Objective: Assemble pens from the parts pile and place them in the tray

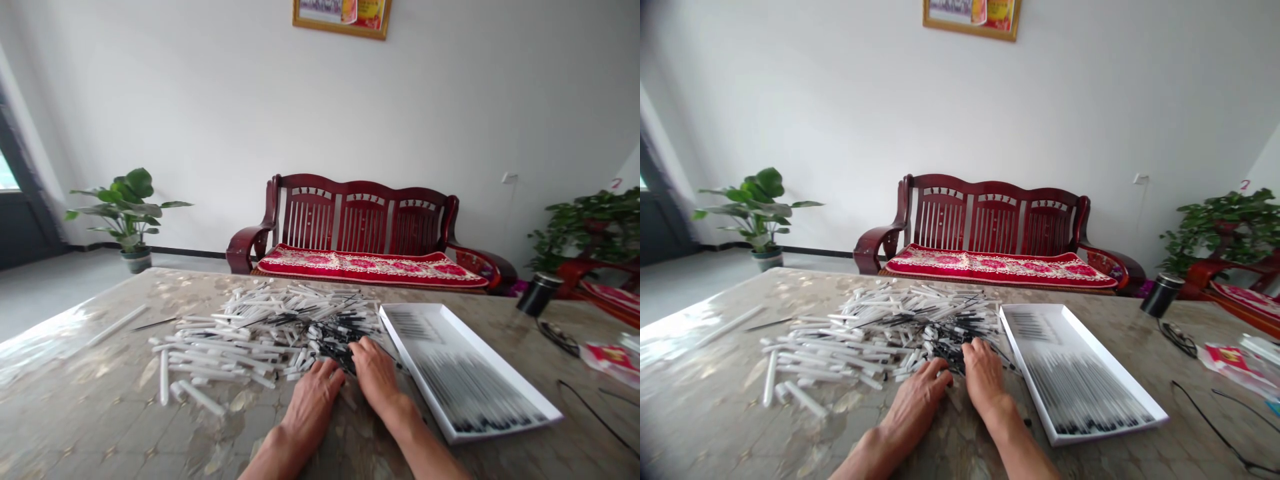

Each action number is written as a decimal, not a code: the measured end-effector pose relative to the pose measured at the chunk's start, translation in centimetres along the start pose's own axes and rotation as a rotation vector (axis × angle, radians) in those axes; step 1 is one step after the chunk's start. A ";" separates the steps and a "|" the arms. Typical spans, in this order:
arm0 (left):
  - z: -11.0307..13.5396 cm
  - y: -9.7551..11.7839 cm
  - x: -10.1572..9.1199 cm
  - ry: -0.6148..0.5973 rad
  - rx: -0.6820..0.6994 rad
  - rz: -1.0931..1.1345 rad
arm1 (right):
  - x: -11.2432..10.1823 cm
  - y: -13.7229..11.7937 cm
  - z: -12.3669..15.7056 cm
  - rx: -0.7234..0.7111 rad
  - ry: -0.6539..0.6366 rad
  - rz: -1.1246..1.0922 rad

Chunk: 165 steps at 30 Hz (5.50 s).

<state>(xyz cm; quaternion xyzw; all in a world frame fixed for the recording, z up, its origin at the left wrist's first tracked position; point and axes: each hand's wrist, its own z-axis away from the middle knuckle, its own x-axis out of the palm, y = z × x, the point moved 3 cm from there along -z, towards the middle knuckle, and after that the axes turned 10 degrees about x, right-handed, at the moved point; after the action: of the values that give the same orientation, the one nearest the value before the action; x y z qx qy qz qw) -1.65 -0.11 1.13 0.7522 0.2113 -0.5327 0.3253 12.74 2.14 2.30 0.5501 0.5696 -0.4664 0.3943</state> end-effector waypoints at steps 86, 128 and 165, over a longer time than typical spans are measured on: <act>-0.1 -1.8 0.5 0.825 -0.782 1.820 | 0.4 -0.3 -0.7 -0.085 -0.012 -0.245; -0.3 -2.5 1.7 0.851 -0.678 1.798 | -0.4 -0.2 0.5 -0.181 0.176 -0.753; -0.4 -2.0 1.6 0.858 -0.792 1.821 | -0.9 0.1 0.8 -0.054 0.037 -0.674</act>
<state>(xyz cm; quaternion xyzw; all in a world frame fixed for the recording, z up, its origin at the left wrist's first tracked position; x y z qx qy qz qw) -2.14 1.52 -0.78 0.5920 -0.1735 0.3231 0.7177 12.85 1.07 2.99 0.3286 0.7386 -0.5452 0.2220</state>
